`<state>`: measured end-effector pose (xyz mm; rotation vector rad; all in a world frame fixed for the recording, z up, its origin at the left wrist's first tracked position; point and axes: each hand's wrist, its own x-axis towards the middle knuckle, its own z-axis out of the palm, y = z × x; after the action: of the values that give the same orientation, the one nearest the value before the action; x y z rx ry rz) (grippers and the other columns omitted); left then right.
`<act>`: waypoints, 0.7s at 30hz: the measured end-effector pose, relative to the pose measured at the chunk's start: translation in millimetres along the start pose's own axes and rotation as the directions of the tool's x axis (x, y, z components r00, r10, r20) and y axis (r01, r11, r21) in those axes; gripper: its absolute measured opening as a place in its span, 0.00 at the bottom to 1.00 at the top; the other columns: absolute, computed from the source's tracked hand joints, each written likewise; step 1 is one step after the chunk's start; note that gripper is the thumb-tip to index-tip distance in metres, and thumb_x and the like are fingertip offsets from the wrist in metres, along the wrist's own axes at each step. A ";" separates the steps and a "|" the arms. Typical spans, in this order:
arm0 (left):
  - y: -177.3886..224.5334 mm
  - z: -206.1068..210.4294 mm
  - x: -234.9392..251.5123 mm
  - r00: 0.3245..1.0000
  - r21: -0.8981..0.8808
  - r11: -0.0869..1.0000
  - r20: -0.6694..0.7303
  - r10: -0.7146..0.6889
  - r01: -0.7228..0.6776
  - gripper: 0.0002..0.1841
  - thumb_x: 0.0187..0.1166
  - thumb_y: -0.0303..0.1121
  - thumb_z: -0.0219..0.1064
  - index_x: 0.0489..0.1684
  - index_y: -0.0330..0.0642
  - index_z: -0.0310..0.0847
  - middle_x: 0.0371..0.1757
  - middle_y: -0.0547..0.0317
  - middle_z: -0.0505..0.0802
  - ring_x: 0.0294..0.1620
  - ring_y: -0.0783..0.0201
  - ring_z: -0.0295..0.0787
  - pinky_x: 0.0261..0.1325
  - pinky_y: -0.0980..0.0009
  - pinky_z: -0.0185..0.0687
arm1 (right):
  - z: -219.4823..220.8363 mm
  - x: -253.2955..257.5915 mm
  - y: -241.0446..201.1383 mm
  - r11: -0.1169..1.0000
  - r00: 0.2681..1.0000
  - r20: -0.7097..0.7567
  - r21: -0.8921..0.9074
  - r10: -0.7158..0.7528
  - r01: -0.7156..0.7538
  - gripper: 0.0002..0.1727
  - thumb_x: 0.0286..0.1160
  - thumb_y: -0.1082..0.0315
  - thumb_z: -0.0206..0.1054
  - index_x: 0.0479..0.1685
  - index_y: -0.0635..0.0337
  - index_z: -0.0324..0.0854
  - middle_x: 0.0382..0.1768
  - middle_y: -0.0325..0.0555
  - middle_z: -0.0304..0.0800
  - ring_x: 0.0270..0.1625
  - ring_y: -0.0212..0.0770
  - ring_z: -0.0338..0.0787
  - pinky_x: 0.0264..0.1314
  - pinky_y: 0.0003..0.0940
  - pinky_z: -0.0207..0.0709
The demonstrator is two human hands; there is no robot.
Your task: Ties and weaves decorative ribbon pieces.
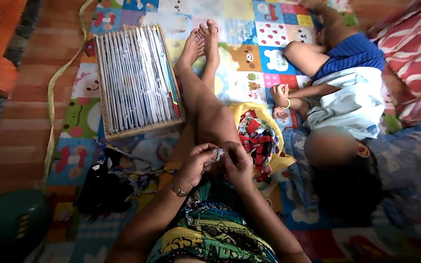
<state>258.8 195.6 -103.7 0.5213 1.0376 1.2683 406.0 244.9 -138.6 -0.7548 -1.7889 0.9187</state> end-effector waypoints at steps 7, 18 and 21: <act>2.9 2.9 -3.3 0.998 0.069 0.997 -0.042 0.039 -0.036 0.08 0.83 0.22 0.59 0.37 0.38 0.85 0.24 0.69 0.86 0.16 0.83 0.66 0.18 0.86 0.58 | -7.2 1.5 -1.3 0.989 0.989 -0.013 -0.026 -0.148 0.147 0.09 0.79 0.71 0.67 0.45 0.65 0.94 0.39 0.47 0.93 0.44 0.29 0.89 0.53 0.23 0.83; 1.3 -7.9 0.1 0.979 0.107 0.977 -0.073 0.191 -0.183 0.12 0.84 0.25 0.57 0.30 0.46 0.81 0.21 0.73 0.79 0.16 0.83 0.64 0.20 0.87 0.59 | -14.2 1.8 -13.1 0.715 0.917 -0.036 0.638 0.397 -0.285 0.10 0.82 0.73 0.60 0.40 0.55 0.88 0.32 0.34 0.90 0.20 0.20 0.74 0.21 0.16 0.68; 5.2 -7.3 1.4 0.977 0.011 0.987 -0.139 0.160 -0.160 0.13 0.87 0.27 0.52 0.31 0.48 0.79 0.19 0.73 0.77 0.15 0.82 0.63 0.18 0.86 0.57 | -12.5 -1.9 -9.2 0.600 0.936 0.055 0.755 0.346 -0.266 0.07 0.80 0.71 0.64 0.39 0.54 0.89 0.37 0.34 0.87 0.21 0.21 0.71 0.22 0.17 0.67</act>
<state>249.8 196.8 -103.5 0.5303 1.1299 1.4639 417.5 241.8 -128.5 -0.5328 -1.0104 1.6871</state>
